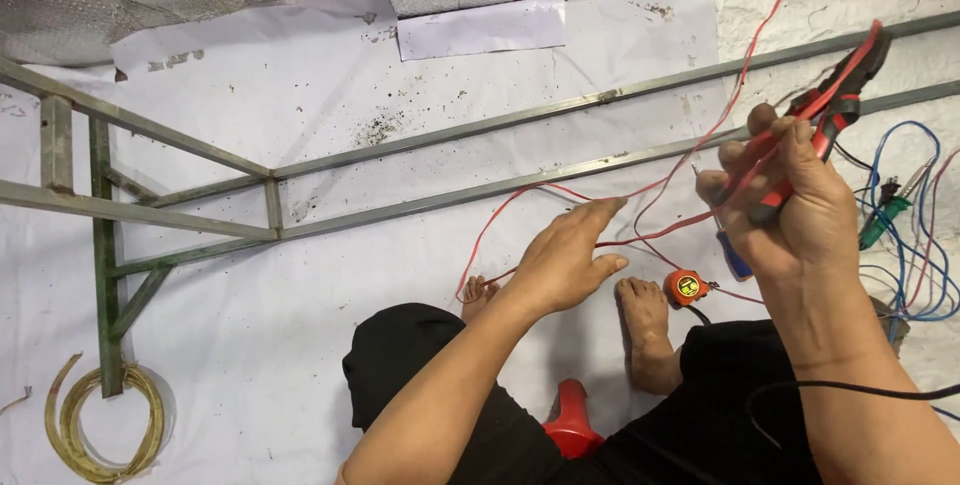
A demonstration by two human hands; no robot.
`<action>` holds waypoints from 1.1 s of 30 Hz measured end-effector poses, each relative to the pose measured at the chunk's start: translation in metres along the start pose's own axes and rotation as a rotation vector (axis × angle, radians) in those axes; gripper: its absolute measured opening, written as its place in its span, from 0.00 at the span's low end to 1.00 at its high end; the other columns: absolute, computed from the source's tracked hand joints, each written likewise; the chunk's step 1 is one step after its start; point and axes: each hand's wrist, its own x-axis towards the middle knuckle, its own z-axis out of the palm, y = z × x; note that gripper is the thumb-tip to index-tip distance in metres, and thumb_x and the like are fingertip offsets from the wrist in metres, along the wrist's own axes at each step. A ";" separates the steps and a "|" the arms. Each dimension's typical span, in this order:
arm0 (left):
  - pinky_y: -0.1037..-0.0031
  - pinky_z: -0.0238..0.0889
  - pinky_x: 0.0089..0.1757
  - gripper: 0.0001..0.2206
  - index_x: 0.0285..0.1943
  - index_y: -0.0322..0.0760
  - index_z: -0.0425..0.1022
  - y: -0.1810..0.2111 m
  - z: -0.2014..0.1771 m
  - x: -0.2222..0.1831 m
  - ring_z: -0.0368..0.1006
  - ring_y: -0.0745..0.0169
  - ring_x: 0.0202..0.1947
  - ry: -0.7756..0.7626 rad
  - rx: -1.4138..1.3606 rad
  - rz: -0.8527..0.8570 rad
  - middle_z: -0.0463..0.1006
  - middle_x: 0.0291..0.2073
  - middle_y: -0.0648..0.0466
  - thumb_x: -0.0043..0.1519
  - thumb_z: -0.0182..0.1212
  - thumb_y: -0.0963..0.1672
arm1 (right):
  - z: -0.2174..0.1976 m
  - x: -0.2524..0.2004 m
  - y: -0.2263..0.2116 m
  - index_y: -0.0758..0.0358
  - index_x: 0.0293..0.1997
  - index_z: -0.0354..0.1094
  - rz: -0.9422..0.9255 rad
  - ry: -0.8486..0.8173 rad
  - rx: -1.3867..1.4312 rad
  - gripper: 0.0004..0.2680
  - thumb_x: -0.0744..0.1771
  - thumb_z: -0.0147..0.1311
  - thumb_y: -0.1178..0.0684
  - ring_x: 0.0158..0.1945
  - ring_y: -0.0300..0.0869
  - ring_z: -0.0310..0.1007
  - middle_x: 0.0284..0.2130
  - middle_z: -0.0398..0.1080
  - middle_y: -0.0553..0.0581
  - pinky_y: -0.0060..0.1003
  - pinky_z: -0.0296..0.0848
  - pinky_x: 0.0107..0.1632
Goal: Stripping insulation from electrical wires using pliers and twisting the ends together to form a connection.
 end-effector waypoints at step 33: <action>0.81 0.74 0.31 0.12 0.54 0.34 0.80 -0.067 -0.132 -0.103 0.64 0.72 0.26 0.993 -0.224 -0.109 0.68 0.22 0.58 0.70 0.52 0.42 | -0.050 -0.014 -0.048 0.50 0.49 0.72 -0.140 0.238 -0.349 0.07 0.67 0.56 0.49 0.39 0.34 0.68 0.48 0.72 0.39 0.31 0.69 0.41</action>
